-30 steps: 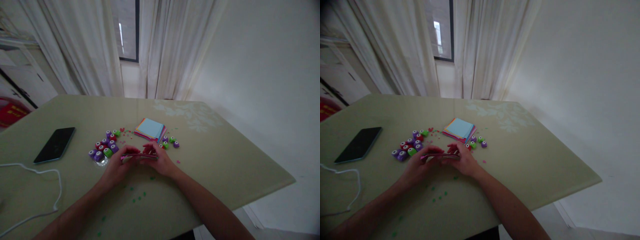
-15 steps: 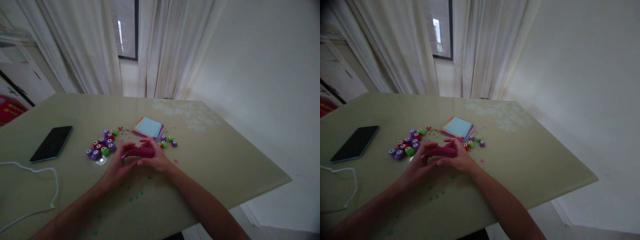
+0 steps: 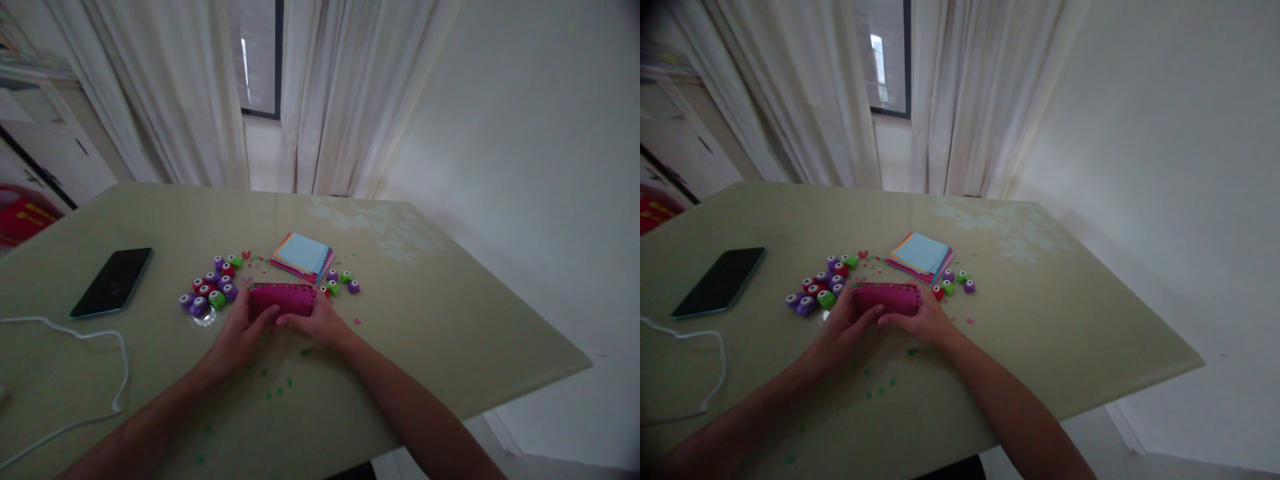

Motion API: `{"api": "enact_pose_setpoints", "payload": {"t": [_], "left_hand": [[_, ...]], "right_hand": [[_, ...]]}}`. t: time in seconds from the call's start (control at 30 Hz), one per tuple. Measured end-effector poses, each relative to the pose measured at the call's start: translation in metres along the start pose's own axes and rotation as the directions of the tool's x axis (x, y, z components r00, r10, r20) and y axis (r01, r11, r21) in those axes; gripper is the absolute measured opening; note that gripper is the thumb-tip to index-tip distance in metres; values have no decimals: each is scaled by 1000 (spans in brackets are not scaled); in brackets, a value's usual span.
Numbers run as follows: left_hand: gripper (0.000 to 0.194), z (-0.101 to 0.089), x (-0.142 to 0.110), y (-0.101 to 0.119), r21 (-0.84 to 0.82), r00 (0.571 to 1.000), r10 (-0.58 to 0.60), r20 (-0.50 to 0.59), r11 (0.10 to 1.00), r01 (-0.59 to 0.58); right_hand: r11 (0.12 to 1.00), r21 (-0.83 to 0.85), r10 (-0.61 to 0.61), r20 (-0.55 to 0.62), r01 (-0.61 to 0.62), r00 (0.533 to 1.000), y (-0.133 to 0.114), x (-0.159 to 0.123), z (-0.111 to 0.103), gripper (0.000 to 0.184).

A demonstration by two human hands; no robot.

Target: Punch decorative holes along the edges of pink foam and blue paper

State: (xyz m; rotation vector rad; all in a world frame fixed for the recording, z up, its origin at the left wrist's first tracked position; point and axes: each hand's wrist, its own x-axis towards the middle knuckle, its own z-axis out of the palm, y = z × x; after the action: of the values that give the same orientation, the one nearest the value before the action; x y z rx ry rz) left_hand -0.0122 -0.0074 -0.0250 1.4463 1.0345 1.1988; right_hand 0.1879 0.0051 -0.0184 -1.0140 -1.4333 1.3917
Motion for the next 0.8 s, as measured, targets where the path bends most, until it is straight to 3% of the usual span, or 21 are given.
{"api": "enact_pose_setpoints", "payload": {"t": [0.13, 0.3, 0.47, 0.6, 0.7, 0.8], "left_hand": [[34, 3, -3, -2, 28, 1000, 7, 25, 1000, -8], [25, 3, -4, -5, 93, 998, 59, -30, 994, -56], [35, 4, -1, -5, 70, 999, 36, -27, 997, -34], [38, 6, 1, -7, 38, 1000, -26, -11, 999, 26], [41, 7, 0, -9, -93, 997, -72, -2, 993, 72], [47, 8, -3, -5, -146, 997, -73, 1, 987, 72]], "right_hand": [[998, -57, -7, -16, 6, 1000, 5, 1, -1, 69], [996, -83, -33, 23, 35, 999, 9, 0, -3, 64], [996, -85, 5, 5, -5, 1000, 3, -1, -7, 66], [1000, 6, 5, 70, -6, 998, -5, -5, -5, 62], [973, -205, -111, -27, 103, 994, -13, -8, -6, 41], [868, -459, -285, -147, 191, 947, -22, -3, -34, 31]]}}
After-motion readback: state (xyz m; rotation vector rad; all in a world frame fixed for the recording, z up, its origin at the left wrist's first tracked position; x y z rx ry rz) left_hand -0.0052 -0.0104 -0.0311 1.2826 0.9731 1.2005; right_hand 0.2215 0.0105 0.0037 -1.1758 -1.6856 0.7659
